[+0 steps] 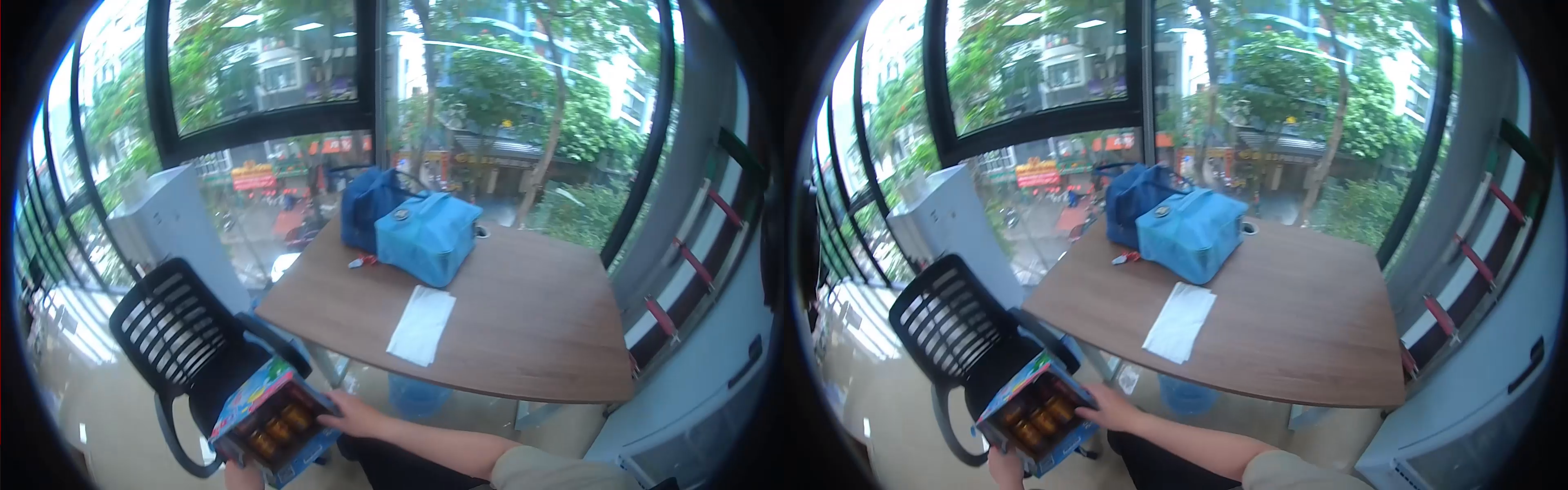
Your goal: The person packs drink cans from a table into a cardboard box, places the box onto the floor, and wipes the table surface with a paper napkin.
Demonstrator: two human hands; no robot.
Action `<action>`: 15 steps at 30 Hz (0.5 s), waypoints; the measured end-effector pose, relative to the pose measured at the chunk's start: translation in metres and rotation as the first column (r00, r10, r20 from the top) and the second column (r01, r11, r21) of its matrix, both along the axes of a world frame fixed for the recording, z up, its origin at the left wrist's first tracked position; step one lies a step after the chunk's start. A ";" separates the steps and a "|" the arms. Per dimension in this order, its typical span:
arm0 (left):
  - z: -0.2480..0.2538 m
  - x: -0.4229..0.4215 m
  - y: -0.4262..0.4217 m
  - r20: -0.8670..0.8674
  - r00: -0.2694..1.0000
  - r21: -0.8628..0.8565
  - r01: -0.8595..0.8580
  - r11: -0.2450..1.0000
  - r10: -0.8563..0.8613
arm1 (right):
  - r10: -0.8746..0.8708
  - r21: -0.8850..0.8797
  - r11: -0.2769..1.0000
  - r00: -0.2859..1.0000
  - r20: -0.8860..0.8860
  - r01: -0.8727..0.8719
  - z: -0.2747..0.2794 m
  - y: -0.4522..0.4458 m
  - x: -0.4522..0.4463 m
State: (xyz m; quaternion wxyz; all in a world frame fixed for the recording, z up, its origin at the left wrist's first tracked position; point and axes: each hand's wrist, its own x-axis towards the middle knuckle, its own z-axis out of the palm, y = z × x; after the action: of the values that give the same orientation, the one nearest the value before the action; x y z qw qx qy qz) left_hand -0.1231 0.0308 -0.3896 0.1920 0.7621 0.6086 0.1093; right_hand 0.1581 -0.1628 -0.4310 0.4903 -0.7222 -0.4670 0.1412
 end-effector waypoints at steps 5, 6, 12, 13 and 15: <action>0.044 0.013 -0.024 -0.117 0.993 -0.064 0.022 0.998 -0.029 | -0.036 -0.019 0.999 0.999 -0.002 0.036 0.026 0.011 -0.006; 0.048 0.015 -0.025 -0.118 0.993 -0.090 -0.003 0.996 -0.007 | -0.050 -0.103 0.994 0.999 -0.020 0.048 0.035 0.011 -0.006; 0.054 0.030 -0.019 -0.106 0.994 -0.060 -0.042 0.997 0.036 | -0.109 -0.179 0.977 0.993 0.036 0.114 0.045 0.026 0.006; 0.057 0.030 -0.018 -0.105 0.993 -0.061 -0.052 0.997 0.045 | -0.128 -0.167 0.977 0.991 0.047 0.134 0.044 0.030 0.007; 0.067 0.033 -0.017 -0.009 1.000 -0.149 -0.020 0.989 0.019 | -0.125 -0.198 0.970 0.989 0.079 0.139 0.047 0.039 0.013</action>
State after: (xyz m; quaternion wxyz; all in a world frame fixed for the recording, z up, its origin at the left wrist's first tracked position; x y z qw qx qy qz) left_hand -0.0904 0.0143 -0.3228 0.2452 0.7399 0.6233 0.0627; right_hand 0.1714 -0.1237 -0.3843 0.4064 -0.8024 -0.4169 0.1312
